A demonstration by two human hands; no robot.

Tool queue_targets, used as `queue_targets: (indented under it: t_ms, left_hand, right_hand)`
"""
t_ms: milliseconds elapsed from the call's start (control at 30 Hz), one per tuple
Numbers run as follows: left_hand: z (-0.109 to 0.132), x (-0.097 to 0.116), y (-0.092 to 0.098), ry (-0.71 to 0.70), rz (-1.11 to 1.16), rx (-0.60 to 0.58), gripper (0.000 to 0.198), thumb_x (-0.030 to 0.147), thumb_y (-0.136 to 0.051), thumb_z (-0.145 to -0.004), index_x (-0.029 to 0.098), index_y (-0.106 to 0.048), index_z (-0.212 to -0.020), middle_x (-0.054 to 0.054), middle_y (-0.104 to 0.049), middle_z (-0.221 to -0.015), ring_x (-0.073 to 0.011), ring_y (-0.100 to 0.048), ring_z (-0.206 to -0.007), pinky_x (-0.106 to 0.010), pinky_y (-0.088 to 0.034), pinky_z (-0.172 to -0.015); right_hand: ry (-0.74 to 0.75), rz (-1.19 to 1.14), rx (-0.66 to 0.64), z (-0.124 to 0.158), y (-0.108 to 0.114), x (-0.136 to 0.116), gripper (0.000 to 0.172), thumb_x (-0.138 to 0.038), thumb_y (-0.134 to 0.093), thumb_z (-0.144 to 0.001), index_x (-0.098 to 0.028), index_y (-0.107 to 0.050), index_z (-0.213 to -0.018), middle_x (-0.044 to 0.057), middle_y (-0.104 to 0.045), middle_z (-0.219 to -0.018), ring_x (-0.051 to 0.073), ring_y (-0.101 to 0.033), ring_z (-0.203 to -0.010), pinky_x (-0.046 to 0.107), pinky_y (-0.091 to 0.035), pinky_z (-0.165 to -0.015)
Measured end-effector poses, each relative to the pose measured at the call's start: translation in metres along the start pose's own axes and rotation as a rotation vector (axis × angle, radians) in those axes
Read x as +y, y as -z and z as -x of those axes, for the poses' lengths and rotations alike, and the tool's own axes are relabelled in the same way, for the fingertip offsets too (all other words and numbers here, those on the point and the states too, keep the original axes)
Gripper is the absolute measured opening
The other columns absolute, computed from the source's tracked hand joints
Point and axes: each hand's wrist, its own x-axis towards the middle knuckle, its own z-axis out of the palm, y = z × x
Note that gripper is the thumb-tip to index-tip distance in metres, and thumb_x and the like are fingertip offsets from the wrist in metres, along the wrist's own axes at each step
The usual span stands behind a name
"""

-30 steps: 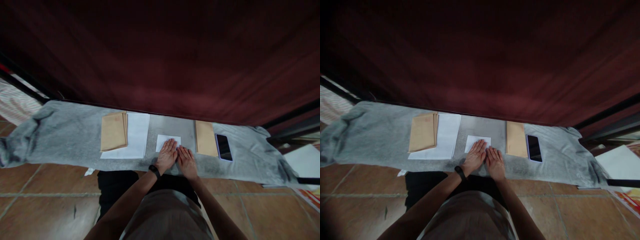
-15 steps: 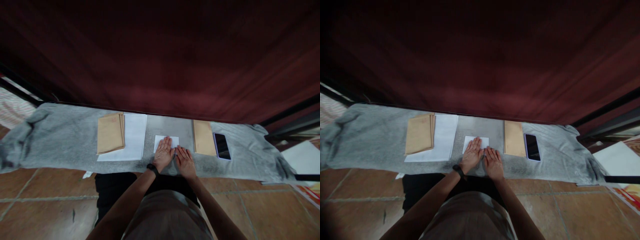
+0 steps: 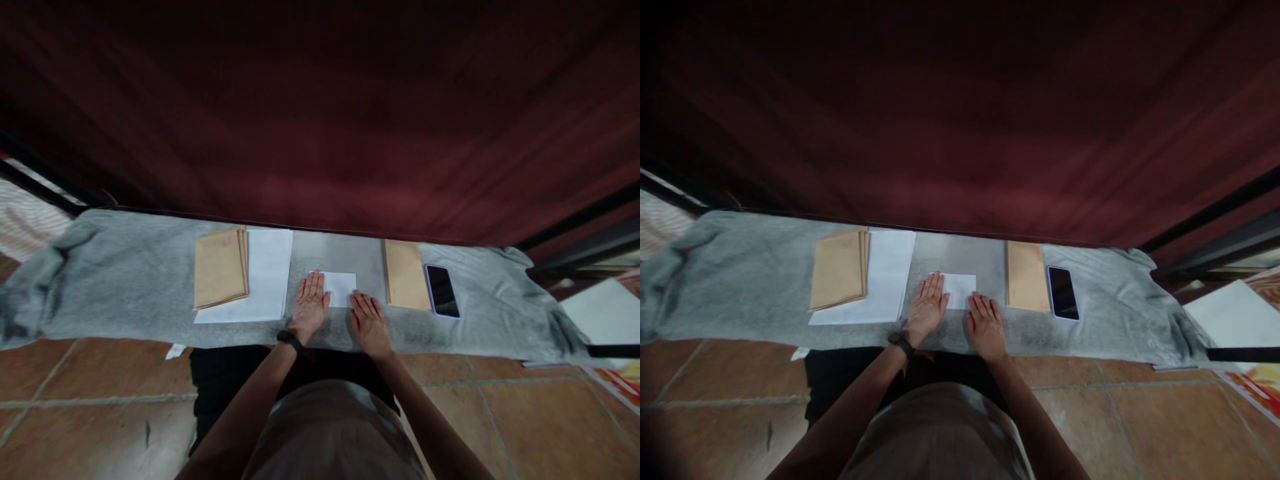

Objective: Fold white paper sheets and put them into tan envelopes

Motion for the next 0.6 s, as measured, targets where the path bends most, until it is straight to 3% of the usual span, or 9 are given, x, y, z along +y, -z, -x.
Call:
queue_targets:
  t_ms: [300, 367, 467, 600]
  left_hand:
    - [0.011, -0.005, 0.011, 0.115, -0.011, 0.078, 0.062, 0.034, -0.029, -0.101, 0.002, -0.029, -0.154, -0.020, -0.032, -0.159, -0.0295, -0.024, -0.151, -0.050, -0.025, -0.123]
    - [0.018, 0.004, 0.012, 0.061, 0.014, 0.102, 0.062, 0.034, -0.030, -0.101, 0.005, -0.024, -0.156, -0.018, -0.031, -0.160, -0.0282, -0.022, -0.152, -0.051, -0.025, -0.123]
    - [0.033, 0.022, 0.012, -0.127, 0.062, 0.073, 0.061, 0.032, -0.032, -0.101, 0.010, -0.021, -0.157, -0.014, -0.031, -0.161, -0.0236, -0.021, -0.152, -0.047, -0.026, -0.124]
    - [0.053, 0.036, 0.010, -0.228, 0.069, 0.024, 0.059, 0.034, -0.034, -0.102, 0.009, -0.028, -0.155, -0.014, -0.034, -0.161, -0.0228, -0.023, -0.151, -0.045, -0.027, -0.124]
  right_hand:
    - [0.001, -0.011, 0.014, -0.001, 0.002, 0.000, 0.047, -0.025, -0.038, -0.103, -0.017, -0.046, -0.149, 0.008, -0.051, -0.150, 0.025, -0.047, -0.138, 0.047, -0.029, -0.119]
    - [0.002, -0.013, 0.020, -0.001, 0.001, -0.001, 0.047, -0.025, -0.039, -0.103, -0.017, -0.046, -0.149, 0.008, -0.052, -0.149, 0.025, -0.047, -0.138, 0.047, -0.029, -0.119]
    - [0.000, -0.012, 0.024, 0.000, 0.000, -0.001, 0.047, -0.024, -0.040, -0.102, -0.018, -0.047, -0.148, 0.009, -0.052, -0.149, 0.025, -0.047, -0.138, 0.048, -0.030, -0.119]
    - [-0.006, -0.006, -0.001, 0.000, 0.000, 0.000, 0.046, -0.024, -0.041, -0.102, -0.018, -0.048, -0.147, 0.008, -0.051, -0.150, 0.024, -0.046, -0.139, 0.047, -0.029, -0.120]
